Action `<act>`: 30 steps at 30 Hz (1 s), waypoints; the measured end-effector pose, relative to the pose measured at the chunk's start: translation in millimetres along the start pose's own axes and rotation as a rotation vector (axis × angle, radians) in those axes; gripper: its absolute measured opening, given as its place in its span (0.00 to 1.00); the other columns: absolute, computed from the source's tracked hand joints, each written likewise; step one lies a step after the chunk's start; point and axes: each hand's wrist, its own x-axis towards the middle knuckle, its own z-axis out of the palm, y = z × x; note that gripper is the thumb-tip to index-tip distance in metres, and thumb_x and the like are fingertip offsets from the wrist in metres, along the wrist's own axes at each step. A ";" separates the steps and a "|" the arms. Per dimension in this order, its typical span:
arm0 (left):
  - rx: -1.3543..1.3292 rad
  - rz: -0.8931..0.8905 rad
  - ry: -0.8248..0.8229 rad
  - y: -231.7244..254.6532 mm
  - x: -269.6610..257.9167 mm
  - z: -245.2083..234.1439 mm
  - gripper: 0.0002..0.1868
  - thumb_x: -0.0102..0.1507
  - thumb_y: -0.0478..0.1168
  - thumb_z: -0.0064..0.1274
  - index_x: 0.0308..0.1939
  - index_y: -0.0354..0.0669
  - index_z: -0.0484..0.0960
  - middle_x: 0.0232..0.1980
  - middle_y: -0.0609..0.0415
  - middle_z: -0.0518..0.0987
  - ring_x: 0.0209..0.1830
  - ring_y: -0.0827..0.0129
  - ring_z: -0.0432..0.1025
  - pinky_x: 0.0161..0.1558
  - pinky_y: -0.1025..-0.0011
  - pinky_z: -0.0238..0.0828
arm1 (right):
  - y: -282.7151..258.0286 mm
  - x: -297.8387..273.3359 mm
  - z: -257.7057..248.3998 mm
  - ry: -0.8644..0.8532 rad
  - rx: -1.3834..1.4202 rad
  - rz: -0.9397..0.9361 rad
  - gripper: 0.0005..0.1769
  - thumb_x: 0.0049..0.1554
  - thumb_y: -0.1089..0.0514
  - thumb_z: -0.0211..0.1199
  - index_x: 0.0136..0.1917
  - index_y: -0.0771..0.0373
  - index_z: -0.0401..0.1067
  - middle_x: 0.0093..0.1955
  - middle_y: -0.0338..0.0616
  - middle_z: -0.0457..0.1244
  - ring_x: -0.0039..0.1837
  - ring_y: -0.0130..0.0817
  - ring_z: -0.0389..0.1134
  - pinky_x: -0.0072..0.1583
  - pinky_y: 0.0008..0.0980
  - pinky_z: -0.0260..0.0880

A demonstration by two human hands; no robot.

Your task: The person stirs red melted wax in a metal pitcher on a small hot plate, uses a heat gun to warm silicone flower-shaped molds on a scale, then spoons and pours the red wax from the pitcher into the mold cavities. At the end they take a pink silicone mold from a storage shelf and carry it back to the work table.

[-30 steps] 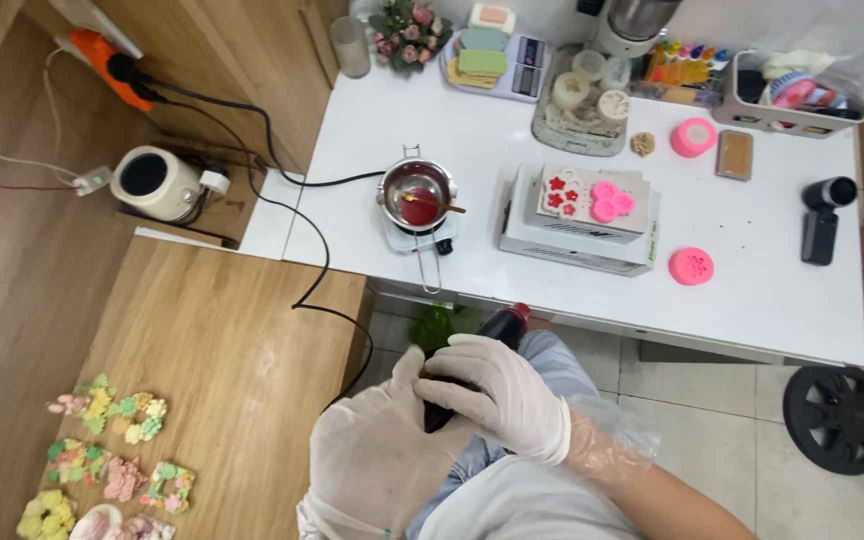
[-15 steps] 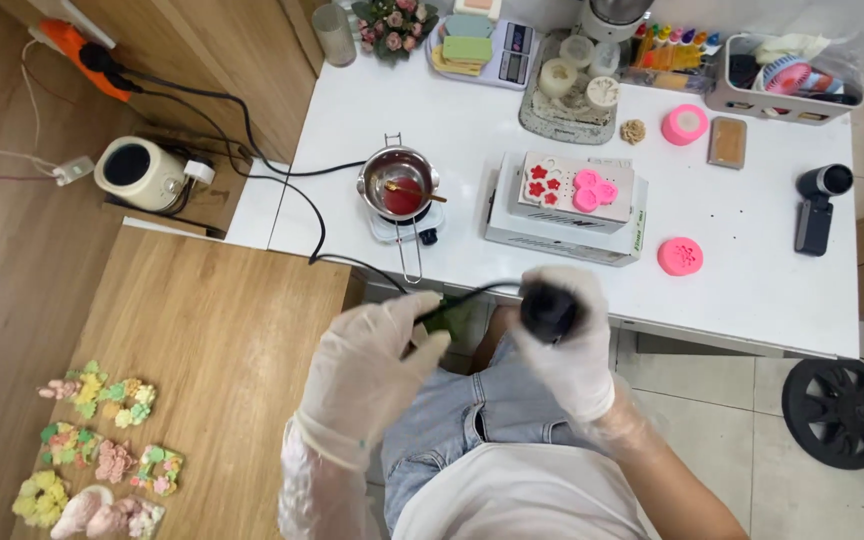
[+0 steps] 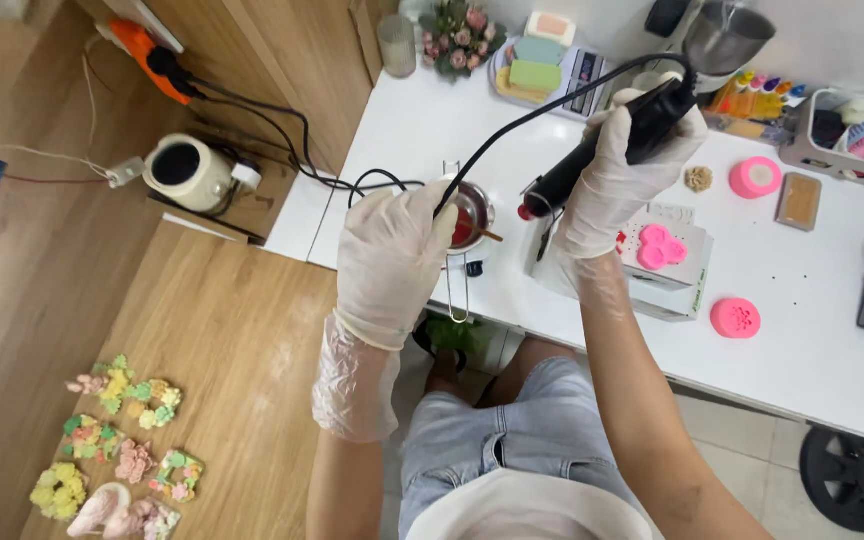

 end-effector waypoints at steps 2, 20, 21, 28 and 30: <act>-0.014 -0.049 -0.064 -7.0 -0.2 4.0 0.14 0.70 0.42 0.55 0.58 0.44 0.78 0.41 0.57 0.79 0.44 0.63 0.73 0.60 0.63 0.67 | 14.1 -8.1 0.0 0.013 -0.006 0.034 0.24 0.70 0.62 0.69 0.70 0.62 0.59 0.55 0.45 0.63 0.48 0.31 0.65 0.53 0.31 0.71; 0.058 -0.129 -0.103 -44.4 -12.3 60.8 0.17 0.74 0.47 0.58 0.64 0.51 0.77 0.45 0.60 0.72 0.48 0.69 0.71 0.62 0.66 0.68 | 95.7 -28.4 -33.3 0.097 -0.352 -0.013 0.23 0.71 0.46 0.64 0.66 0.61 0.59 0.57 0.39 0.55 0.58 0.27 0.61 0.63 0.33 0.69; 0.067 -0.126 -0.094 -45.4 -13.3 61.2 0.17 0.74 0.47 0.58 0.64 0.51 0.76 0.46 0.60 0.72 0.49 0.68 0.71 0.63 0.66 0.68 | 99.7 -29.5 -34.7 0.110 -0.329 -0.023 0.22 0.71 0.47 0.65 0.64 0.62 0.59 0.57 0.40 0.56 0.58 0.27 0.61 0.62 0.33 0.68; 0.084 -0.135 -0.065 -45.2 -20.1 61.7 0.16 0.76 0.48 0.59 0.64 0.50 0.77 0.45 0.59 0.72 0.49 0.67 0.71 0.63 0.66 0.68 | 109.2 -23.1 -45.9 0.055 -0.383 -0.171 0.30 0.69 0.48 0.65 0.74 0.58 0.54 0.71 0.42 0.56 0.72 0.32 0.60 0.74 0.39 0.62; 0.055 -0.184 -0.092 -43.3 -19.6 59.2 0.16 0.74 0.48 0.59 0.64 0.52 0.77 0.44 0.62 0.73 0.50 0.68 0.71 0.62 0.67 0.68 | 112.4 -22.8 -52.1 0.058 -0.307 -0.104 0.33 0.69 0.49 0.66 0.76 0.58 0.51 0.72 0.45 0.56 0.73 0.36 0.60 0.74 0.40 0.63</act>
